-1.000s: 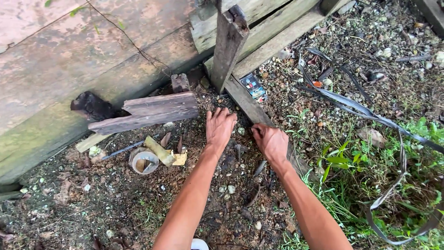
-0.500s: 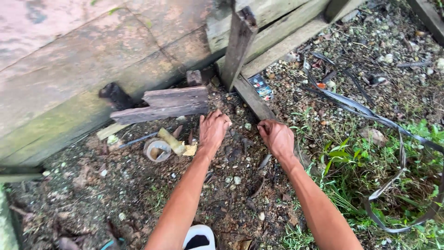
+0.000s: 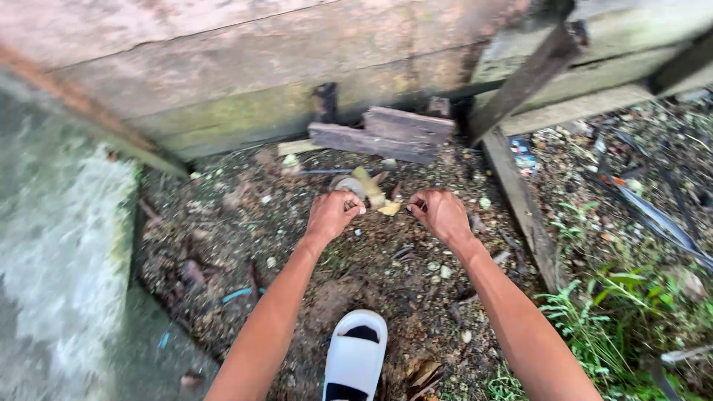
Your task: Picking small weeds and debris from the ground near a wooden structure by hand.
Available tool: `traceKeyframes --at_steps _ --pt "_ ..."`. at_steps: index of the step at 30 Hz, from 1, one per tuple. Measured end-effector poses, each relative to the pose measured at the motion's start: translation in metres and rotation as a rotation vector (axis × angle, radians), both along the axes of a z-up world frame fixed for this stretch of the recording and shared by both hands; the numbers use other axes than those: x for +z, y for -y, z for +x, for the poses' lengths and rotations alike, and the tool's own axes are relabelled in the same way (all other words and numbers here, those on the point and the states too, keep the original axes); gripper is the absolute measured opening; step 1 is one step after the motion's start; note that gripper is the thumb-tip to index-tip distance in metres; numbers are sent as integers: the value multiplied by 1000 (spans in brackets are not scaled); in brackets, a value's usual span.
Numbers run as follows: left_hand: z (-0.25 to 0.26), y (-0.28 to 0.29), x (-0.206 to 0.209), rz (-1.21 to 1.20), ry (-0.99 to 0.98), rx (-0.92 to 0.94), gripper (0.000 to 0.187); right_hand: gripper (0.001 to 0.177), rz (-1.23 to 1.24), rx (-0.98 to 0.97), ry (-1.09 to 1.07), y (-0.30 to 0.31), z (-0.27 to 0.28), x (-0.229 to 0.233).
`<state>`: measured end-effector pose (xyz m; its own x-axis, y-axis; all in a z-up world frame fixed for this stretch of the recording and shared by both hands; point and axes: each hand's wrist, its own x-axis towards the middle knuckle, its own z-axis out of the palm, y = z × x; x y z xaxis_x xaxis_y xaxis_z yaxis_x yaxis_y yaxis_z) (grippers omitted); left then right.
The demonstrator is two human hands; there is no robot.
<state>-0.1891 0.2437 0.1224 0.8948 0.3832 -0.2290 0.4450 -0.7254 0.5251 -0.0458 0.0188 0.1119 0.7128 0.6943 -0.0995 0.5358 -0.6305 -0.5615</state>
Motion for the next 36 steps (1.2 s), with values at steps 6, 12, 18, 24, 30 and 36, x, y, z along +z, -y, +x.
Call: traceKeyframes --at_steps 6,12,18,24,30,36 --pt "-80 -30 22 -87 -6 98 11 19 -115 238 -98 -79 -63 14" --pt "-114 -44 -10 -180 -27 94 24 24 -248 423 -197 -100 -111 68" --pt "-108 -45 -4 -54 -69 134 18 13 -198 296 -108 -78 -79 40" --pt "-72 -15 17 -76 5 67 16 13 -202 57 -9 -14 -24 45" --pt "0 35 -4 22 40 -136 3 28 -228 -142 -50 85 21 19" --pt "53 95 -40 51 57 -308 7 28 -307 -242 -96 164 30 -3"
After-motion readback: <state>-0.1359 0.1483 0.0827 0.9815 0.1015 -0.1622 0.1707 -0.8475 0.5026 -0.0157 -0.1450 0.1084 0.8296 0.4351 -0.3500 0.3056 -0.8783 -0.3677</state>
